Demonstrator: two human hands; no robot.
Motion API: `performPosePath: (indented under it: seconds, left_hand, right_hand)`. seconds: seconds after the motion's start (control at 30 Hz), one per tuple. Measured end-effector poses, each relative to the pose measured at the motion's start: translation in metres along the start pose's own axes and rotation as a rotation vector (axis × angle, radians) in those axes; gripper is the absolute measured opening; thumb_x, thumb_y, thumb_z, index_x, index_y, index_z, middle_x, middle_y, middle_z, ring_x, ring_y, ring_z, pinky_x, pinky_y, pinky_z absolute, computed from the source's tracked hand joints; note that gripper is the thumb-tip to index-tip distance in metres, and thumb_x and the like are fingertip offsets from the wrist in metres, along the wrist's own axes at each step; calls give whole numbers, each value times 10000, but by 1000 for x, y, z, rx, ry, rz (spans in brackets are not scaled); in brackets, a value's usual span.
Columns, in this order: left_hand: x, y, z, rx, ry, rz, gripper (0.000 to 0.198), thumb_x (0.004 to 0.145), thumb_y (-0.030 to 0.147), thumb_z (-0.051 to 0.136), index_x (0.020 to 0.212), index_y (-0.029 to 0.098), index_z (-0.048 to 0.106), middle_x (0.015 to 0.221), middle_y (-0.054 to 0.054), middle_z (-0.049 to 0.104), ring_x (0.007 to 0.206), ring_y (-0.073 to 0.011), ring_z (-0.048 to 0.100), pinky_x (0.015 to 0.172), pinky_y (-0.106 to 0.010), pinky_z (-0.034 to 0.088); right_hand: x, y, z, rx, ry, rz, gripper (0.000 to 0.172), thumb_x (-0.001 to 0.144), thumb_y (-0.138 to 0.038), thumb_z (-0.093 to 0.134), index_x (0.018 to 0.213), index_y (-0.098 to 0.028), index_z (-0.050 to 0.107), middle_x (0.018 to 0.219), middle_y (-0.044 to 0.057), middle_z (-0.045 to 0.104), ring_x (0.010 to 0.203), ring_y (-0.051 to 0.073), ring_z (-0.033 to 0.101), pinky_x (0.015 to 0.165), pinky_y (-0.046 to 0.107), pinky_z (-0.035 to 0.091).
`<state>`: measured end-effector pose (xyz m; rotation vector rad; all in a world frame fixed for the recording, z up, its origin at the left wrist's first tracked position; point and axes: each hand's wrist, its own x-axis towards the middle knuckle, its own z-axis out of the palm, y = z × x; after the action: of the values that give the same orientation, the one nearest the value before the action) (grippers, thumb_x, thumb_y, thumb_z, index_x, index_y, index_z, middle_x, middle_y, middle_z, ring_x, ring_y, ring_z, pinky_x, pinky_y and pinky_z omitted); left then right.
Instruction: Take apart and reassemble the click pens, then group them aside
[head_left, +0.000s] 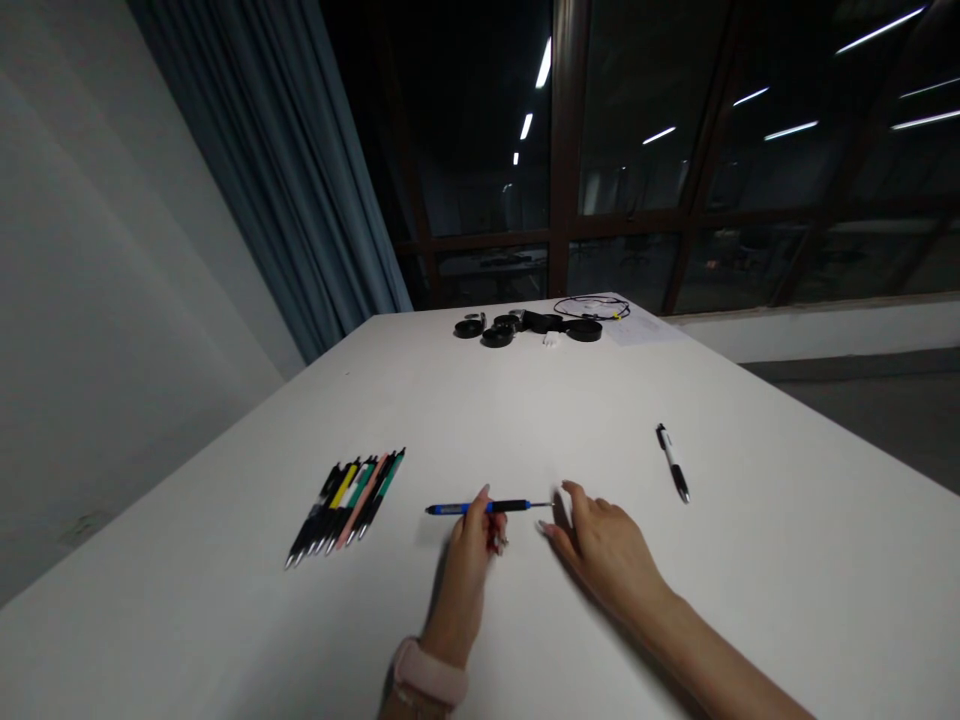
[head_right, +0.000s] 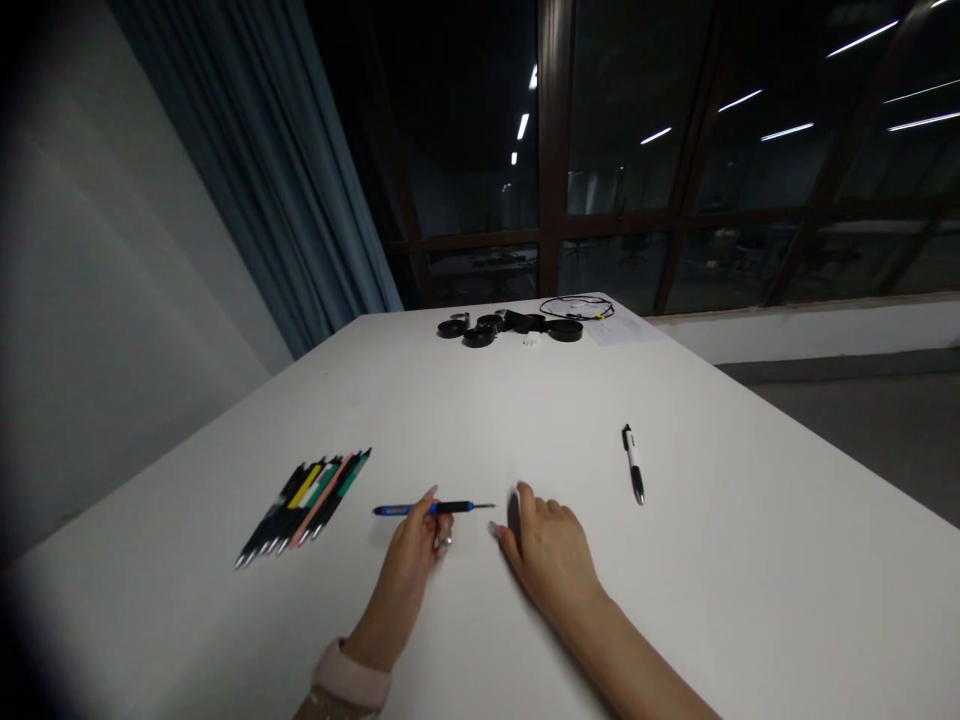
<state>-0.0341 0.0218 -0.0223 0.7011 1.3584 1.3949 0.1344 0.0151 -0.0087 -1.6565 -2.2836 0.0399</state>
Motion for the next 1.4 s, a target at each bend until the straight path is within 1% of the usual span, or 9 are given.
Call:
performPosePath:
  seconds: [0.33, 0.47, 0.53, 0.73, 0.87, 0.97, 1.07, 1.2, 1.4]
  left_hand:
    - [0, 8, 4, -57, -42, -47, 533, 597, 693, 649, 482, 212, 451, 438, 42, 461, 422, -79, 392, 440, -229, 297]
    - [1, 10, 5, -48, -70, -78, 562, 541, 733, 645, 453, 221, 431, 419, 45, 434, 403, -75, 367, 431, -237, 285]
    - [3, 9, 4, -48, -74, -67, 567, 548, 741, 632, 446, 219, 434, 414, 44, 429, 400, -73, 360, 427, -236, 272]
    - [8, 4, 4, -65, -66, -58, 597, 496, 766, 645, 416, 225, 406, 386, 49, 397, 386, -66, 330, 415, -233, 246]
    - [8, 6, 5, -37, -64, -78, 614, 476, 789, 633, 392, 220, 416, 377, 44, 384, 381, -67, 328, 410, -236, 241]
    - [8, 9, 6, -23, -51, -97, 627, 445, 805, 627, 371, 213, 433, 375, 38, 389, 375, -62, 323, 407, -235, 234]
    - [7, 12, 7, -4, -63, -119, 642, 398, 826, 621, 349, 218, 421, 356, 36, 374, 365, -62, 317, 399, -235, 213]
    - [5, 14, 7, -2, -56, -99, 641, 411, 824, 622, 369, 211, 442, 373, 29, 402, 371, -62, 329, 403, -232, 218]
    - [8, 9, 5, 17, -50, -113, 642, 425, 824, 619, 378, 209, 440, 377, 41, 385, 365, -61, 337, 397, -230, 224]
  right_hand:
    - [2, 2, 0, -42, -120, -36, 431, 900, -2, 415, 1310, -81, 524, 894, 140, 734, 808, 255, 689, 732, 341, 493]
    - [2, 5, -5, 422, -53, 4, 283, 981, -218, 408, 1142, -149, 630, 961, 115, 729, 861, 229, 676, 755, 317, 486]
    - [3, 7, -6, 730, -23, 53, 333, 973, -389, 428, 948, -168, 676, 869, 83, 723, 787, 206, 661, 700, 292, 480]
    - [13, 11, -6, 1299, -80, 372, 601, 687, -778, 589, 612, -182, 609, 435, -40, 480, 397, 109, 406, 434, 249, 326]
    - [15, 10, -8, 1412, -14, 429, 575, 585, -758, 700, 613, -190, 617, 444, -35, 522, 403, 104, 407, 442, 246, 325]
    - [14, 12, -7, 1403, 26, 437, 597, 574, -743, 719, 783, -184, 741, 737, 67, 726, 580, 173, 569, 523, 276, 405]
    - [13, 17, -3, 1333, 45, 399, 601, 640, -730, 684, 897, -198, 794, 1008, 125, 752, 896, 279, 641, 725, 348, 463]
    - [13, 21, 2, 1258, 129, 344, 563, 688, -702, 668, 935, -215, 805, 988, 127, 753, 992, 309, 626, 899, 414, 418]
    - [14, 16, -3, 1440, 58, 424, 586, 548, -698, 774, 824, -182, 806, 772, 101, 751, 780, 248, 659, 819, 387, 480]
